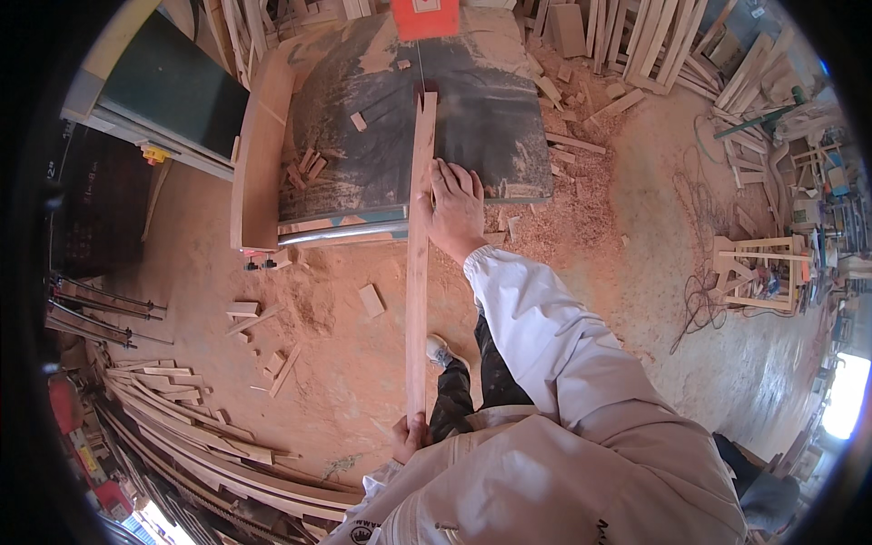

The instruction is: The person feeds long wooden planks through a table saw, guiding them with both hands to cut them into shorter pieces. The cut pieces are set aside on the saw table as the person continues to process additional planks.

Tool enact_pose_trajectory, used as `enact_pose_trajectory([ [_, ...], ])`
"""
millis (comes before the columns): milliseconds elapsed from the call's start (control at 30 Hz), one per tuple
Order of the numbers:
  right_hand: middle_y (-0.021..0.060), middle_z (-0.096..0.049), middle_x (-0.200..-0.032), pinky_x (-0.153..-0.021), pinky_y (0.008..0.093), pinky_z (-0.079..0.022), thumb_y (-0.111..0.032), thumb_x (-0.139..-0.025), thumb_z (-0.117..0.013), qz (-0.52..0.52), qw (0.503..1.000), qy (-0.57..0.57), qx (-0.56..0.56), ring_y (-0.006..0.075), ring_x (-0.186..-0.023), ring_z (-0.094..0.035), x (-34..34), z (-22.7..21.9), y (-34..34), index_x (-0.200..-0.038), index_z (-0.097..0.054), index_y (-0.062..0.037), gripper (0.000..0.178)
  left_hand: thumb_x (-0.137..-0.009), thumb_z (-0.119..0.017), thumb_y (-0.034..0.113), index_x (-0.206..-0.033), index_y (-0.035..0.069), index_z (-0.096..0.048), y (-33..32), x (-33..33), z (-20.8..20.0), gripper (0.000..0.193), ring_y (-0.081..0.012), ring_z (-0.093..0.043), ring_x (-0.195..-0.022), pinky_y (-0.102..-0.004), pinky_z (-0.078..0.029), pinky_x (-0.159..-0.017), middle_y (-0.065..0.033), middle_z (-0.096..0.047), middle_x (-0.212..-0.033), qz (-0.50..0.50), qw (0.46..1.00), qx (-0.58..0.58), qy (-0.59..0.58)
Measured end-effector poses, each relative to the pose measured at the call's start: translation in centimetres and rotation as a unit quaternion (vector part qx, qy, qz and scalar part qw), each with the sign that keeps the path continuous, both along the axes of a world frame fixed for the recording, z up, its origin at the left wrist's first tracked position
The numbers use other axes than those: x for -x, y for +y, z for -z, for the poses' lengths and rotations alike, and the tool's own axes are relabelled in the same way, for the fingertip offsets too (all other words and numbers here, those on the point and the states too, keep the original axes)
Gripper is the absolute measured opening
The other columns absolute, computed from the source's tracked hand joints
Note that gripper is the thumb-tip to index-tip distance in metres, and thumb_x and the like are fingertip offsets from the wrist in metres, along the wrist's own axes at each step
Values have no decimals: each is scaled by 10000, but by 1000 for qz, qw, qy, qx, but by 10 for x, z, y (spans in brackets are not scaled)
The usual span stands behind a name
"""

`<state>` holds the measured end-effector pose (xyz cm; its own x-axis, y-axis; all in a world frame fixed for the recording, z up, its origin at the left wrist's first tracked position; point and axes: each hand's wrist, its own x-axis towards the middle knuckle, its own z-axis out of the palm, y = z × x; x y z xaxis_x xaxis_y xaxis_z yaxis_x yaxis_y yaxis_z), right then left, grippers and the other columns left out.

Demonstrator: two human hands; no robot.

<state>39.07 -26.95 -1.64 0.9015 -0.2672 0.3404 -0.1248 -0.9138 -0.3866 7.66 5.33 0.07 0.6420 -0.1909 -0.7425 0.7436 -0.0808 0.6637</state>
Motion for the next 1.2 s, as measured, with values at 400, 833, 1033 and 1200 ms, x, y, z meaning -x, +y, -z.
enact_pose_trajectory([
  [400, 107, -574, -1539, -1252, 528, -266, -371, -1021, -568, 4, 1000, 4, 5, 295, -1448, -443, -3, 1, -1, -1533, -518, -16, 625, -1073, -636, 453, -821, 56, -586, 0, 0, 4, 473, -78, -474, -498, -280, -353, -452, 17, -537, -597, 1, 1000, 5, -10],
  [833, 105, -573, -1541, -1248, 525, -269, -365, -1022, -561, 4, 1000, 1, 2, 294, -1439, -446, -11, -2, -3, -1524, -524, -11, 615, -1062, -648, 475, -807, 65, -562, -7, -13, -3, 491, -75, -469, -490, -279, -342, -439, 19, -529, -594, -9, 1000, 18, 3],
  [1033, 103, -570, -1542, -1251, 521, -262, -359, -1024, -556, 7, 1000, 5, 3, 292, -1437, -444, -16, -3, -4, -1525, -519, -9, 612, -1069, -641, 446, -814, 69, -558, -7, -19, -2, 463, -73, -457, -467, -279, -347, -427, 21, -521, -584, 3, 1000, 11, 1],
  [1200, 99, -569, -1542, -1252, 519, -261, -356, -1027, -550, 6, 1000, 5, 4, 287, -1438, -443, -20, -2, -6, -1523, -521, -9, 606, -1071, -638, 441, -803, 69, -553, -13, -27, -11, 466, -71, -458, -454, -276, -343, -421, 20, -518, -576, -6, 1000, 2, 12],
])
